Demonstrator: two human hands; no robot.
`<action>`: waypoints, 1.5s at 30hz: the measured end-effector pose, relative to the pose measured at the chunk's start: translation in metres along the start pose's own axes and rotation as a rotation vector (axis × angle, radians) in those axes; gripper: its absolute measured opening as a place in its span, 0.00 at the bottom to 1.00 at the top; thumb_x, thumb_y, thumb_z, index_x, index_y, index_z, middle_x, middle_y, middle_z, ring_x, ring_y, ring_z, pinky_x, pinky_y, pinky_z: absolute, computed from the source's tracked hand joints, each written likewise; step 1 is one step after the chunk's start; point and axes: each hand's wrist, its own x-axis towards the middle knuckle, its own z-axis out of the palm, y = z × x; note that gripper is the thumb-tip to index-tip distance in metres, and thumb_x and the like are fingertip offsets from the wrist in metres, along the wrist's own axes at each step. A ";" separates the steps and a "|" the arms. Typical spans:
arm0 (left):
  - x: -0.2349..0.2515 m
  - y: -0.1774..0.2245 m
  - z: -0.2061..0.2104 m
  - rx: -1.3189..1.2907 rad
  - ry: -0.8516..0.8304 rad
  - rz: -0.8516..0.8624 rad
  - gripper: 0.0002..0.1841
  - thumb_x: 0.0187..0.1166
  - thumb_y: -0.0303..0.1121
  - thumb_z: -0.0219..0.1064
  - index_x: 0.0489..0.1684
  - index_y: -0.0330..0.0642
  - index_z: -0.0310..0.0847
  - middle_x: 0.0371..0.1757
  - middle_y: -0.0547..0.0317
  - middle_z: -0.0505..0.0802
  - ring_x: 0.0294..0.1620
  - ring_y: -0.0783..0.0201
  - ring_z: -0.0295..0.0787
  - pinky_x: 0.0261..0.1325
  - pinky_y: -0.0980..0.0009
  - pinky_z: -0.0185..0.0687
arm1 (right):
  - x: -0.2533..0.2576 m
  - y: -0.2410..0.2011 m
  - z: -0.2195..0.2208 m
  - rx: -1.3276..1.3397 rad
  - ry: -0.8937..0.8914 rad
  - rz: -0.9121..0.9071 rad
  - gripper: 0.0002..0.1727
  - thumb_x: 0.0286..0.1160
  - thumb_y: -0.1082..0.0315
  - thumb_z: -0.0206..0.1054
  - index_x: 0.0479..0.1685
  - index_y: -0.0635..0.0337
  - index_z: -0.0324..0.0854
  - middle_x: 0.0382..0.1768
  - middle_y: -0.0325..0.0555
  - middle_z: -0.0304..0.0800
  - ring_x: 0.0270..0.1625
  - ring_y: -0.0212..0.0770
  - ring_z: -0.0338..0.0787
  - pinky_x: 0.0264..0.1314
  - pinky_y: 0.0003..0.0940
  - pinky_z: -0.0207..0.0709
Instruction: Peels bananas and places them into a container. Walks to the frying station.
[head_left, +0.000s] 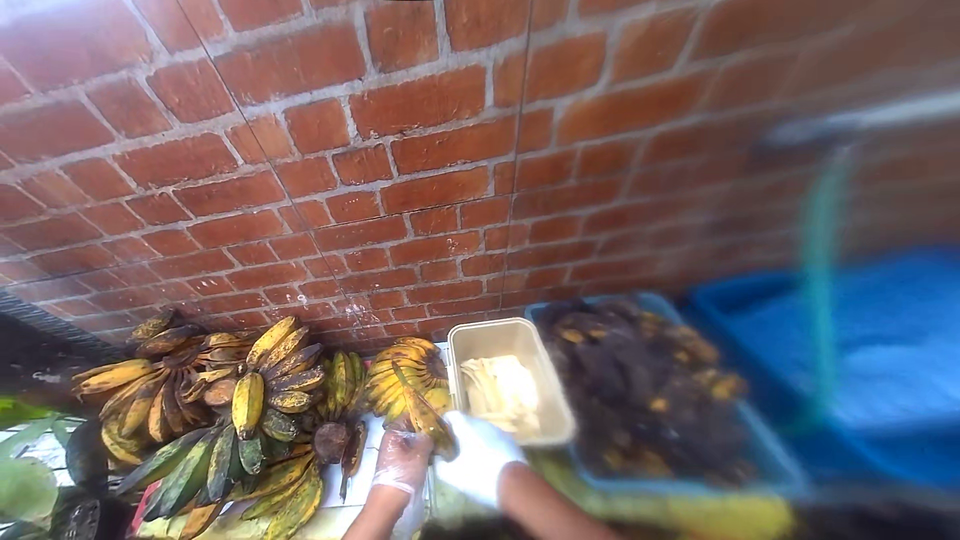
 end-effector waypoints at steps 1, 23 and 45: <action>0.001 -0.003 0.003 0.030 0.006 0.019 0.17 0.71 0.30 0.74 0.58 0.40 0.84 0.42 0.58 0.94 0.40 0.68 0.92 0.48 0.68 0.91 | 0.000 -0.003 -0.001 -0.045 -0.029 0.012 0.41 0.58 0.37 0.70 0.75 0.45 0.75 0.62 0.47 0.90 0.64 0.52 0.90 0.61 0.63 0.82; 0.002 -0.003 -0.030 -0.345 0.008 -0.045 0.12 0.82 0.22 0.63 0.60 0.29 0.81 0.41 0.44 0.93 0.35 0.54 0.95 0.35 0.57 0.96 | 0.007 0.027 0.015 1.010 -0.266 -0.021 0.14 0.83 0.61 0.62 0.60 0.56 0.76 0.21 0.38 0.76 0.13 0.31 0.71 0.16 0.27 0.70; 0.014 -0.015 -0.027 -0.035 0.130 -0.142 0.09 0.82 0.31 0.67 0.43 0.32 0.86 0.30 0.52 0.94 0.25 0.63 0.92 0.32 0.65 0.93 | 0.016 0.017 0.016 0.598 -0.025 -0.136 0.39 0.65 0.39 0.76 0.77 0.46 0.77 0.61 0.40 0.90 0.63 0.35 0.90 0.70 0.41 0.83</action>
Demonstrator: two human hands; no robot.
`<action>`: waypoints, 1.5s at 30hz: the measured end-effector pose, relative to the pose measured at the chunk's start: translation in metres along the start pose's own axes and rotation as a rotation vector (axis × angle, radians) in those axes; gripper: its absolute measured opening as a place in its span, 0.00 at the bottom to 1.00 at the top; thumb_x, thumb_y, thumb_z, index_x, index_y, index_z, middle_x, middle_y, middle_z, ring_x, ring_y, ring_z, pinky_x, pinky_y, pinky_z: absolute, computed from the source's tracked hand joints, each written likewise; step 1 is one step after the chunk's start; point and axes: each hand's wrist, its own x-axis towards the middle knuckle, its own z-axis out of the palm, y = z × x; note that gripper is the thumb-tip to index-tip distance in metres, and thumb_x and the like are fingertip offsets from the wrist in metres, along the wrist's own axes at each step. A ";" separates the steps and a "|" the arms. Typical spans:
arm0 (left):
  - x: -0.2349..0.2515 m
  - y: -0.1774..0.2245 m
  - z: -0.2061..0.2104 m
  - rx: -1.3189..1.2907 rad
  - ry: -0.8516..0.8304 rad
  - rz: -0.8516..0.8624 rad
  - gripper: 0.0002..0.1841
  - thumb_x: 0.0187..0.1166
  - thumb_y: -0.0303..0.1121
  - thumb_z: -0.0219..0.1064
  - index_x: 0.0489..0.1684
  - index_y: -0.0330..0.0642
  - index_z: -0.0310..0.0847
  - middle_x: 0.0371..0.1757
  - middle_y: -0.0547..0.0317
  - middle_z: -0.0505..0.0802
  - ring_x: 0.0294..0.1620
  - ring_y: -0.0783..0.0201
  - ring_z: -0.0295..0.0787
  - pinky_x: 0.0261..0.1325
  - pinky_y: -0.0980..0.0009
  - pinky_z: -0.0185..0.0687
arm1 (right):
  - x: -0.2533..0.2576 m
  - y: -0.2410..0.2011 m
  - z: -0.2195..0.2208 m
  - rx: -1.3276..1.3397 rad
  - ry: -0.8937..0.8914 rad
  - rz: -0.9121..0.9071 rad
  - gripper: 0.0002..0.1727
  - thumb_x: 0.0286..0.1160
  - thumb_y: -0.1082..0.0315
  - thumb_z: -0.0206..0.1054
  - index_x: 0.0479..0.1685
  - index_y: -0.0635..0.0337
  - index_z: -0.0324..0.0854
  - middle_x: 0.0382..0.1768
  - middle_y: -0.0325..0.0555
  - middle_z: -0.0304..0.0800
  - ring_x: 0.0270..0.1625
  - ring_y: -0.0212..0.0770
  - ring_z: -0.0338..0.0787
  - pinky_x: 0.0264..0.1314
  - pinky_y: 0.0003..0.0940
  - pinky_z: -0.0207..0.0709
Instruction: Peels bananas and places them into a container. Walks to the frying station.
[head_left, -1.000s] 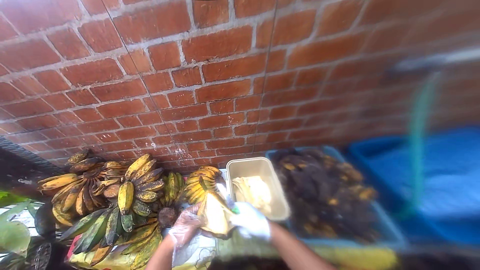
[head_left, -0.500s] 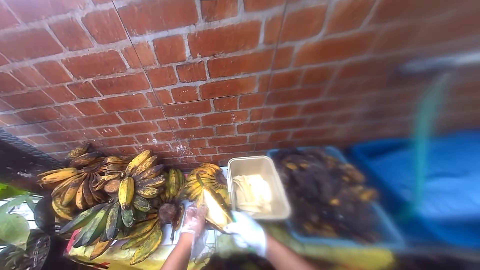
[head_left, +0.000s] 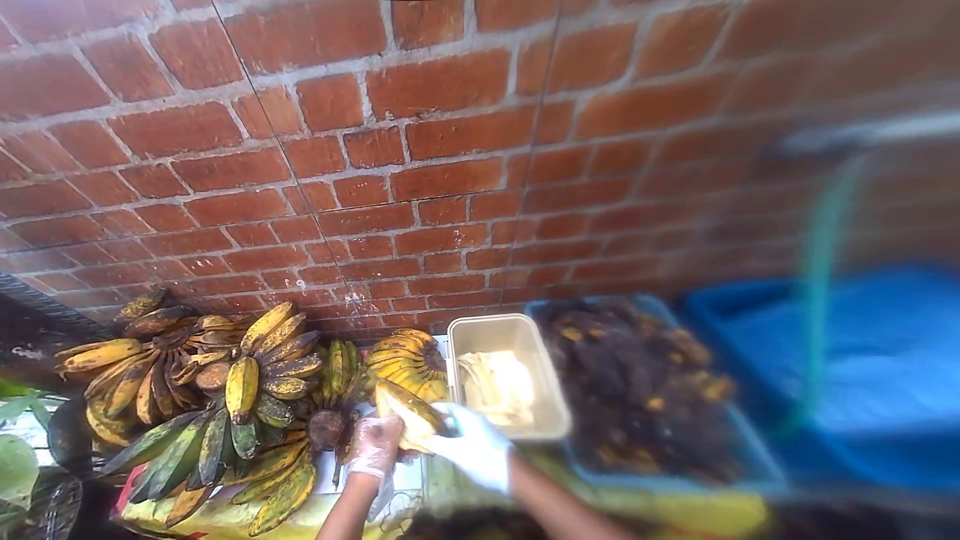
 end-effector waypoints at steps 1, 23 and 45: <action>-0.001 0.001 -0.002 0.051 -0.023 0.021 0.09 0.82 0.33 0.67 0.43 0.34 0.86 0.30 0.54 0.94 0.25 0.64 0.92 0.32 0.65 0.93 | 0.001 -0.003 0.000 -0.076 -0.015 -0.002 0.34 0.70 0.41 0.72 0.75 0.46 0.79 0.61 0.41 0.91 0.64 0.36 0.89 0.72 0.43 0.81; 0.034 -0.034 -0.009 0.420 0.269 0.343 0.25 0.67 0.56 0.76 0.58 0.53 0.88 0.50 0.61 0.93 0.54 0.63 0.89 0.65 0.55 0.85 | 0.022 0.015 -0.020 0.136 -0.060 -0.016 0.21 0.82 0.47 0.65 0.60 0.53 0.85 0.44 0.37 0.94 0.43 0.31 0.91 0.52 0.36 0.87; 0.026 -0.046 -0.010 -0.248 -0.282 -0.040 0.11 0.81 0.28 0.64 0.57 0.35 0.81 0.42 0.52 0.90 0.42 0.64 0.88 0.48 0.66 0.86 | 0.013 -0.014 0.024 -0.473 -0.318 -0.037 0.31 0.89 0.40 0.48 0.50 0.61 0.81 0.40 0.55 0.90 0.49 0.55 0.92 0.54 0.60 0.82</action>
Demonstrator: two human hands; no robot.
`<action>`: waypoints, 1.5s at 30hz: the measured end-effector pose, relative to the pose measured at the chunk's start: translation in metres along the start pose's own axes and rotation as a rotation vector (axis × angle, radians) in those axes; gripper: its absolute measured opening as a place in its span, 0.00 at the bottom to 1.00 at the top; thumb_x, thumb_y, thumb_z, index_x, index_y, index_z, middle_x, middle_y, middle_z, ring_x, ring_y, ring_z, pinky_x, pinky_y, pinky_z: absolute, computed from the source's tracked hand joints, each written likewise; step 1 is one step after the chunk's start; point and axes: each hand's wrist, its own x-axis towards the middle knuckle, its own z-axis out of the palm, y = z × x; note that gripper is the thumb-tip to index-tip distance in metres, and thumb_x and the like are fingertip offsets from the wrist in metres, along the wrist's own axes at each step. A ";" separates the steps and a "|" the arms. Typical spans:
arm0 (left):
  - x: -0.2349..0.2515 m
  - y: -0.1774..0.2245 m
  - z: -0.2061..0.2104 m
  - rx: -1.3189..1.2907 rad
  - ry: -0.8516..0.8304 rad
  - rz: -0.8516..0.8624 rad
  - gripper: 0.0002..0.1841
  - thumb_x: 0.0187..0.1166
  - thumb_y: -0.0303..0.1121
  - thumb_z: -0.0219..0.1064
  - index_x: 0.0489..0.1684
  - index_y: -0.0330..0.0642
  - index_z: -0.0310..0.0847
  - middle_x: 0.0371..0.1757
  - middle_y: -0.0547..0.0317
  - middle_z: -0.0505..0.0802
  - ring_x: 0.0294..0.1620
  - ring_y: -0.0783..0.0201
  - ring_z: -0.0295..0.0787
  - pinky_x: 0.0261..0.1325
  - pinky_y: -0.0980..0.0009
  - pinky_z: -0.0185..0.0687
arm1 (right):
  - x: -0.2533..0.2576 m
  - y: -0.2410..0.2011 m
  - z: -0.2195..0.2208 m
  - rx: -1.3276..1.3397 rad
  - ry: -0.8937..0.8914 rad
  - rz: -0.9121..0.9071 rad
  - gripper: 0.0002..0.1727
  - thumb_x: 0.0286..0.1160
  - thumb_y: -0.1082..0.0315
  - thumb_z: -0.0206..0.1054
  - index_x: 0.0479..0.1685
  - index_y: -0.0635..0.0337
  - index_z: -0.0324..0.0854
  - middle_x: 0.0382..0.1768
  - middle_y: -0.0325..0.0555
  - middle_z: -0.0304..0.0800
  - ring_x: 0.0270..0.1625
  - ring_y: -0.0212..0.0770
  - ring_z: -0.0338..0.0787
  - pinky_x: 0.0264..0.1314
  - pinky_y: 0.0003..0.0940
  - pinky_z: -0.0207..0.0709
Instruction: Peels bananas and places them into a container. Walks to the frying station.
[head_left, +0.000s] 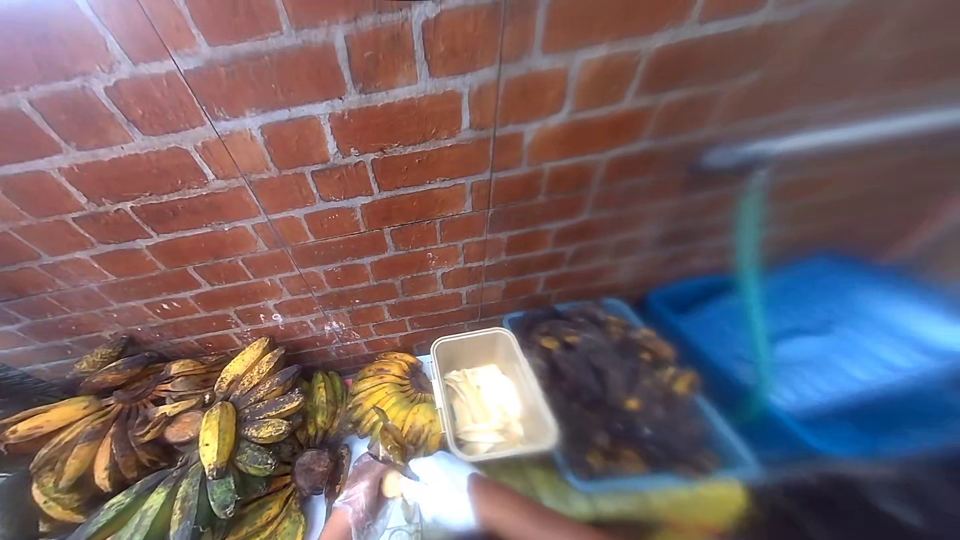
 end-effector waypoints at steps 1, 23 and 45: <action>0.000 0.007 0.001 0.169 0.040 0.002 0.13 0.84 0.31 0.63 0.60 0.36 0.82 0.48 0.52 0.91 0.48 0.64 0.87 0.55 0.65 0.84 | 0.000 0.001 -0.002 -0.002 -0.014 -0.015 0.29 0.90 0.42 0.49 0.50 0.61 0.80 0.39 0.55 0.90 0.47 0.55 0.92 0.54 0.60 0.81; -0.007 0.056 -0.011 -0.962 0.036 0.121 0.20 0.94 0.41 0.45 0.64 0.36 0.77 0.47 0.46 0.91 0.44 0.55 0.93 0.49 0.60 0.91 | 0.032 -0.009 -0.065 0.420 0.435 0.117 0.32 0.84 0.36 0.58 0.67 0.56 0.81 0.43 0.49 0.90 0.46 0.46 0.89 0.55 0.50 0.83; -0.012 0.119 0.153 -1.050 -0.230 0.133 0.21 0.95 0.44 0.36 0.43 0.44 0.74 0.29 0.60 0.86 0.26 0.67 0.87 0.27 0.73 0.86 | -0.101 0.034 -0.002 0.664 0.724 -0.137 0.32 0.92 0.54 0.48 0.95 0.42 0.54 0.57 0.47 0.90 0.43 0.37 0.89 0.51 0.40 0.85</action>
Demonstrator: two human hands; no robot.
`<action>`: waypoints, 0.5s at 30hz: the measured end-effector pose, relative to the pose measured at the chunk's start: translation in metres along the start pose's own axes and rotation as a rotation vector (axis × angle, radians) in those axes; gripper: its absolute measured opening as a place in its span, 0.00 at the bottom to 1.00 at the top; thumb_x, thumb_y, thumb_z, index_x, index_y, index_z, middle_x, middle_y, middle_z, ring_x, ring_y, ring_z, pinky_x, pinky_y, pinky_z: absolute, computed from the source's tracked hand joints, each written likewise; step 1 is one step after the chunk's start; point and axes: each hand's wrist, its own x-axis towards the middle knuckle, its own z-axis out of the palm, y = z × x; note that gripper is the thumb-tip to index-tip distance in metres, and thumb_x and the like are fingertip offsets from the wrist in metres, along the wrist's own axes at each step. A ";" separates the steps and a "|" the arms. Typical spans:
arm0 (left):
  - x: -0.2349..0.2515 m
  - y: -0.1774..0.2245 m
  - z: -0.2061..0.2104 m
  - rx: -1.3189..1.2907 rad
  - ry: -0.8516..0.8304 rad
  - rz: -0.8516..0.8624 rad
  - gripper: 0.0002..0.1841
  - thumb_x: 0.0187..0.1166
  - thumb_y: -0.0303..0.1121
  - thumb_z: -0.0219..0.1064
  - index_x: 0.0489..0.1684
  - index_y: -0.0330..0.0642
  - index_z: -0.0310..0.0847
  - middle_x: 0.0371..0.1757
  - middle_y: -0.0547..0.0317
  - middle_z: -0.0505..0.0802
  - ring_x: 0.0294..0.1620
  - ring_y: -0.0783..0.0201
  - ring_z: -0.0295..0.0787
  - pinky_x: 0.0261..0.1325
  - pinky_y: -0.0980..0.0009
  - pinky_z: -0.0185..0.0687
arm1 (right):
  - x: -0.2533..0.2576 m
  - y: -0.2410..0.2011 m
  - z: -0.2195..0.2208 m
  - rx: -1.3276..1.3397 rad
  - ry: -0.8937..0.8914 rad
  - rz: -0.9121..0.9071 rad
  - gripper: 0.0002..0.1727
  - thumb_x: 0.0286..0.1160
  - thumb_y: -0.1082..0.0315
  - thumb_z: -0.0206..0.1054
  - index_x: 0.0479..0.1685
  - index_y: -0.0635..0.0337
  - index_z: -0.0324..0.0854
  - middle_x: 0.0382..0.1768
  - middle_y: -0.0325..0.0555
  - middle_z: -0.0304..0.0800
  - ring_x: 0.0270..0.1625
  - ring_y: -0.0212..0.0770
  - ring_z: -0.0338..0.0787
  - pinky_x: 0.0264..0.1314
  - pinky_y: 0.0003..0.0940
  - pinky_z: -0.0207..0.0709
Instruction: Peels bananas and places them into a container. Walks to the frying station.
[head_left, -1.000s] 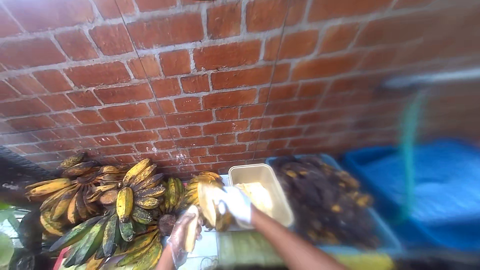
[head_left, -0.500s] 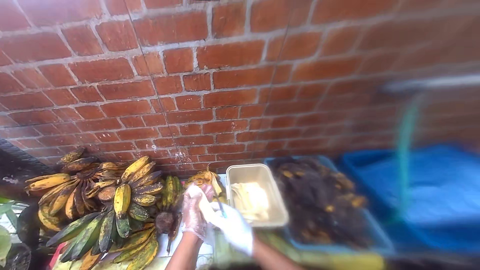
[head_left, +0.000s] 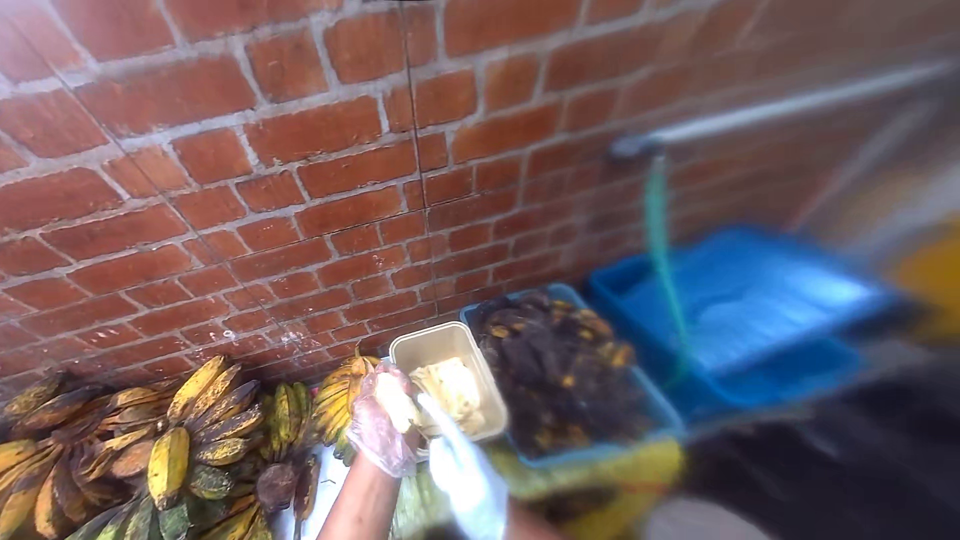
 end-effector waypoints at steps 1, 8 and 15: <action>-0.001 -0.004 0.006 0.023 0.021 -0.007 0.20 0.95 0.43 0.36 0.44 0.45 0.74 0.30 0.61 0.86 0.27 0.68 0.87 0.27 0.74 0.87 | 0.000 0.000 -0.004 0.001 0.011 0.006 0.32 0.92 0.54 0.48 0.95 0.43 0.54 0.56 0.47 0.90 0.43 0.38 0.89 0.51 0.39 0.85; -0.004 -0.024 0.017 0.062 0.012 -0.043 0.18 0.94 0.40 0.39 0.45 0.43 0.75 0.29 0.59 0.86 0.25 0.68 0.87 0.27 0.76 0.86 | -0.002 0.005 -0.021 -0.035 0.083 0.017 0.31 0.92 0.56 0.51 0.94 0.48 0.57 0.59 0.47 0.90 0.52 0.35 0.90 0.64 0.37 0.82; -0.015 -0.029 0.032 0.068 0.112 -0.029 0.18 0.94 0.39 0.40 0.46 0.38 0.74 0.30 0.53 0.86 0.25 0.63 0.87 0.27 0.71 0.87 | 0.004 0.004 -0.029 -0.014 0.039 0.114 0.30 0.92 0.58 0.53 0.92 0.46 0.60 0.61 0.48 0.89 0.56 0.39 0.89 0.64 0.41 0.82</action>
